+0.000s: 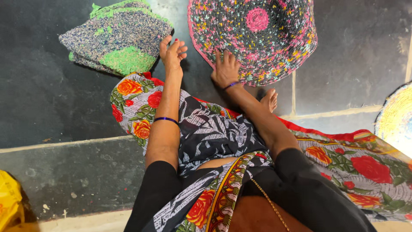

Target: The person sits on a tiled floor and folds several small, colorful, circular woven rugs. They handle each rug individually, smoothing it out and folding it into a compact shape before placing it aside.

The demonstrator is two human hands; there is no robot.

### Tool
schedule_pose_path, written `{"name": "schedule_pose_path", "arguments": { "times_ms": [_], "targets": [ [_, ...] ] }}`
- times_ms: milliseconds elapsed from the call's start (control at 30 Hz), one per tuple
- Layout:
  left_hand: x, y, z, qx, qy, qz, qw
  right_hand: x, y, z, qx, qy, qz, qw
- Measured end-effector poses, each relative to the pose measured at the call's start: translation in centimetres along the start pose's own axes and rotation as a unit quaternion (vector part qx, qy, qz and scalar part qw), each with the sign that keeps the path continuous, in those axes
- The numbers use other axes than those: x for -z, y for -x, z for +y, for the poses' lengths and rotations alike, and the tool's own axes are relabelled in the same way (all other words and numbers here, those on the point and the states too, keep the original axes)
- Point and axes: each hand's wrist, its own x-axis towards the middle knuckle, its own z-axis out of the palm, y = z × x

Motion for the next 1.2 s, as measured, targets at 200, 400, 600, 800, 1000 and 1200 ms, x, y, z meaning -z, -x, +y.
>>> {"name": "schedule_pose_path", "arguments": {
  "times_ms": [200, 400, 600, 800, 1000, 1200],
  "targets": [
    [1.0, -2.6, -1.8, 0.000, -0.003, 0.024, 1.000, -6.6, -8.4, 1.9, 0.003, -0.106, 0.035, 0.994],
    [3.1, -5.4, 0.3, 0.053, 0.062, 0.161, 0.984, -2.4, -14.7, -6.4, -0.103, -0.504, -0.145, 0.845],
    [4.6, -4.3, 5.0, -0.153, 0.161, 0.237, 0.946, 0.8, -11.4, -9.6, 0.146, -0.505, -0.132, 0.840],
    [3.3, -1.4, 5.4, -0.288, 0.028, 0.212, 0.933, 5.4, -5.8, 5.0, 0.000, -0.237, 0.159, 0.958],
    [3.7, -3.9, 2.7, -0.230, -0.161, 0.249, 0.927, 5.9, -2.7, 12.0, -0.018, 0.090, 0.223, 0.970],
    [3.7, -3.2, 3.2, -0.189, -0.020, 0.208, 0.959, -1.7, -4.9, 20.8, -0.145, -0.092, 0.171, 0.970]
  ]
}}
